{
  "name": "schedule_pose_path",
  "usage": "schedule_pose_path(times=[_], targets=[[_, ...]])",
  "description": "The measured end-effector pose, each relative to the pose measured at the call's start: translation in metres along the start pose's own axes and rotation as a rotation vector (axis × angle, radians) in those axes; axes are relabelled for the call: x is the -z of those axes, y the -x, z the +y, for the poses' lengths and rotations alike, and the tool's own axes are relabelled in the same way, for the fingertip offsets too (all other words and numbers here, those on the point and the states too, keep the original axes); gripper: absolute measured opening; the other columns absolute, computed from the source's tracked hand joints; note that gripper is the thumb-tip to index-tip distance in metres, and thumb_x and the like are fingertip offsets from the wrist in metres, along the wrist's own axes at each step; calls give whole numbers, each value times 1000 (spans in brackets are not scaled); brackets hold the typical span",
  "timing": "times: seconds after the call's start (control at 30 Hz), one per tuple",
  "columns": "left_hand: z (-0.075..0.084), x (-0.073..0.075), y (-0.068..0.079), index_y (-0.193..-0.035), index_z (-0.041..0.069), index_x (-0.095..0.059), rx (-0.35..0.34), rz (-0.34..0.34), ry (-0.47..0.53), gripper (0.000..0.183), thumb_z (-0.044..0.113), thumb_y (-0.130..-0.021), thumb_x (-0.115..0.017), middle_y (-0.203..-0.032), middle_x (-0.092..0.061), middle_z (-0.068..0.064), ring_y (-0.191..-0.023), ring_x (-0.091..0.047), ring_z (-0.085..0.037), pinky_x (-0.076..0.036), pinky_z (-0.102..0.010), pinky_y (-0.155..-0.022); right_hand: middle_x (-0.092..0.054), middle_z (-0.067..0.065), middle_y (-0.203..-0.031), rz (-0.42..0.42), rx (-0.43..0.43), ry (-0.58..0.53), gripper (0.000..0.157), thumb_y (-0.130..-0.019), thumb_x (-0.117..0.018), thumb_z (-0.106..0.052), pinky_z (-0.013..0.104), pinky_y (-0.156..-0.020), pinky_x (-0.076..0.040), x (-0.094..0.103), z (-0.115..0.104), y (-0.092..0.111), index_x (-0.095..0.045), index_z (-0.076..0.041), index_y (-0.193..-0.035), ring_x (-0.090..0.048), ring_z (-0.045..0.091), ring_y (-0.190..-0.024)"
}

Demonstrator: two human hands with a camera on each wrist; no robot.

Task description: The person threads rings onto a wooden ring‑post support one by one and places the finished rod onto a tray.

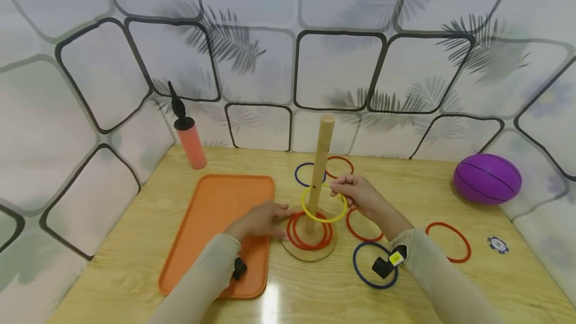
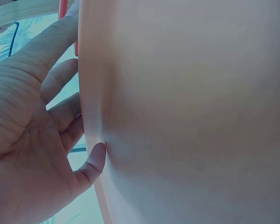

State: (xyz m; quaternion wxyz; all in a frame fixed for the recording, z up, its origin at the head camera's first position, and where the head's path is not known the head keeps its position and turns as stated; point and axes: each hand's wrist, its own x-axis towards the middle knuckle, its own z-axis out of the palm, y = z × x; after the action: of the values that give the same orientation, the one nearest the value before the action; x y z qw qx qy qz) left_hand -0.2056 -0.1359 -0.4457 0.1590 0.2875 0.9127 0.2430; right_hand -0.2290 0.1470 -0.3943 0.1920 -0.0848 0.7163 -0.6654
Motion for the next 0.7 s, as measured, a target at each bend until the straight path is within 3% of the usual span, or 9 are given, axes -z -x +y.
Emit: schedule_pose_path(times=[0.3,0.7], targets=[[2,0,-3,-140,20,-49,1,-5,-11,71,36,-76,-78,-146,-41,-11,-133,-33,-38,-24,-61,-104,-66,-2,-75,-18,19,38,10,-93,-60,-12,19,-43,-35,-10,22,2,-64,-3,-92,-39,5,-45],[2,0,-3,-139,18,-50,-4,8,-13,72,37,-76,-78,-145,-43,-12,-133,-34,-37,-25,-60,-104,-64,6,-81,34,-40,83,19,-91,-64,-15,22,-44,-35,-18,45,1,-62,2,-97,-38,8,-48]])
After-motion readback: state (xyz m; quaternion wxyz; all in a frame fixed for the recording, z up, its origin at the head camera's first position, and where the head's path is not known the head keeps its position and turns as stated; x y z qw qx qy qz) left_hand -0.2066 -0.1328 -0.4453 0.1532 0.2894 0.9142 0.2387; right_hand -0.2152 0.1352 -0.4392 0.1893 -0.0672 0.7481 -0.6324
